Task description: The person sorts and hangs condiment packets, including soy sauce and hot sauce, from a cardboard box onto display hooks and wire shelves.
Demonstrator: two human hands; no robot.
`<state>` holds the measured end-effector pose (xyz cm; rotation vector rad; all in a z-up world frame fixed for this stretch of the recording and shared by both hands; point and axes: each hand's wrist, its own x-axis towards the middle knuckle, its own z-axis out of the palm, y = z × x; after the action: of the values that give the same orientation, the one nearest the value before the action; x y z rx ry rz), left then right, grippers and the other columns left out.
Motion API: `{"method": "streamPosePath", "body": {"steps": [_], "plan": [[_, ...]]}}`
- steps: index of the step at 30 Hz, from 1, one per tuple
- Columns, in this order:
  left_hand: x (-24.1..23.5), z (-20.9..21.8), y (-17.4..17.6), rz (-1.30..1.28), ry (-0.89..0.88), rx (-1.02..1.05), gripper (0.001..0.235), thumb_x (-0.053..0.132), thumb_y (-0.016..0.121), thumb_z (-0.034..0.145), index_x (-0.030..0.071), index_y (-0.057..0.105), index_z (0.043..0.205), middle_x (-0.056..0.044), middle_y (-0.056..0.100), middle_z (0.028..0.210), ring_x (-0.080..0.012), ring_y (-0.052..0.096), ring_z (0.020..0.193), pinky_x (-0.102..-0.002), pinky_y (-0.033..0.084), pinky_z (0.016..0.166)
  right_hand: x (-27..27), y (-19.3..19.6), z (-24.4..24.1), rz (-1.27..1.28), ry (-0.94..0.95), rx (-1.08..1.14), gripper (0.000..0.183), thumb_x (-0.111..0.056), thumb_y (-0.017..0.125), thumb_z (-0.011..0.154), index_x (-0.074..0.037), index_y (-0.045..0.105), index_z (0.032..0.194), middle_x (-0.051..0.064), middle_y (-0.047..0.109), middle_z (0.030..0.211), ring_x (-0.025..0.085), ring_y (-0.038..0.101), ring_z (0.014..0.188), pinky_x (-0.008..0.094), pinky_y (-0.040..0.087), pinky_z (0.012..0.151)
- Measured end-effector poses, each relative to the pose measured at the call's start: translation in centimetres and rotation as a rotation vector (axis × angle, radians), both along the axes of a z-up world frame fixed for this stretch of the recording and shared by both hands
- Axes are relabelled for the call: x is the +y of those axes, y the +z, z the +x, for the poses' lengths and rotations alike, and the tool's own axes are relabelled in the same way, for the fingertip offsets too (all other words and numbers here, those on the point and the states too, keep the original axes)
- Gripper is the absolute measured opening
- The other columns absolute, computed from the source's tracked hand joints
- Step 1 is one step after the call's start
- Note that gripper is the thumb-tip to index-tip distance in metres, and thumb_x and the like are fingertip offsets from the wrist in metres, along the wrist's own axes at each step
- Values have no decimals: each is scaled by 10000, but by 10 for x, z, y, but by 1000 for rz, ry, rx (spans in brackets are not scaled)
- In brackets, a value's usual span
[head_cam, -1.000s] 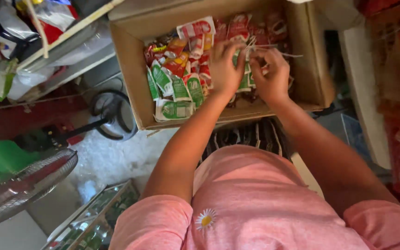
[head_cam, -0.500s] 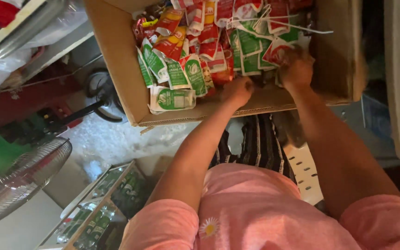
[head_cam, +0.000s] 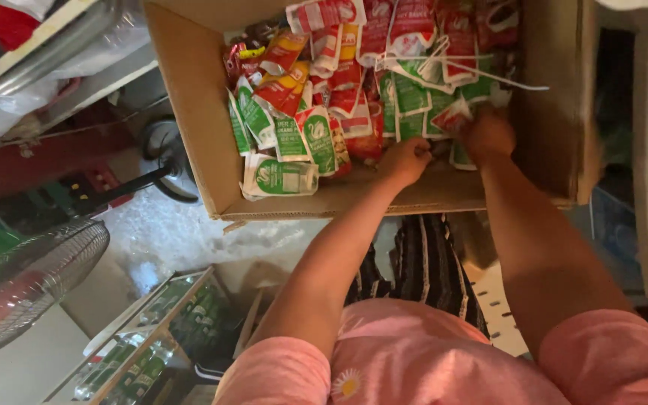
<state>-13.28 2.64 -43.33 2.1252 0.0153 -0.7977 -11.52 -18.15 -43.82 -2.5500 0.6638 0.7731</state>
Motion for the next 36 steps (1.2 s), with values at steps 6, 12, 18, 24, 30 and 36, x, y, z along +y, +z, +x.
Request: {"method": "streamPosePath", "body": {"steps": [6,12,18,24,30,36], "plan": [[3,10,11,23,-27,-3,250,291,691,923,140,719,1120,-124,768,1047,-343,719,991,-457,569,840,21,67,11,40,114,100,522,-624,681,898,-128,733,1052,194,724,1029,422,687,943,562,543,771],[13,49,127,142,61,-426,499,281,683,913,210,572,1394,-174,598,1327,-409,626,1091,-510,538,795,46,115,5,91,161,-214,507,-568,724,923,-70,711,1017,184,722,933,416,692,865,511,536,733],[37,74,239,-81,99,-919,124,195,714,982,182,718,1105,-76,658,1175,-337,627,1128,-458,528,935,70,202,27,393,159,-609,308,-231,777,875,-70,691,1123,200,703,901,406,671,774,467,517,664],[58,98,350,-237,171,-1106,80,128,699,953,79,668,1008,-112,682,1021,-336,641,1007,-451,523,897,84,317,63,565,248,-827,221,-142,805,900,-43,691,1062,153,680,844,275,617,692,364,502,655],[53,123,457,-280,154,-1193,55,97,643,983,57,641,1020,-124,681,992,-362,655,937,-460,520,829,94,398,102,1102,-24,-985,125,-112,709,1012,-1,693,1068,-25,698,898,39,611,804,225,499,700],[37,153,505,-352,254,-1296,71,108,611,1017,42,617,1042,-141,662,984,-344,667,903,-424,542,783,97,447,150,1105,-7,-1290,134,-116,703,1052,11,722,1088,-27,703,946,30,600,847,213,493,747]]}}
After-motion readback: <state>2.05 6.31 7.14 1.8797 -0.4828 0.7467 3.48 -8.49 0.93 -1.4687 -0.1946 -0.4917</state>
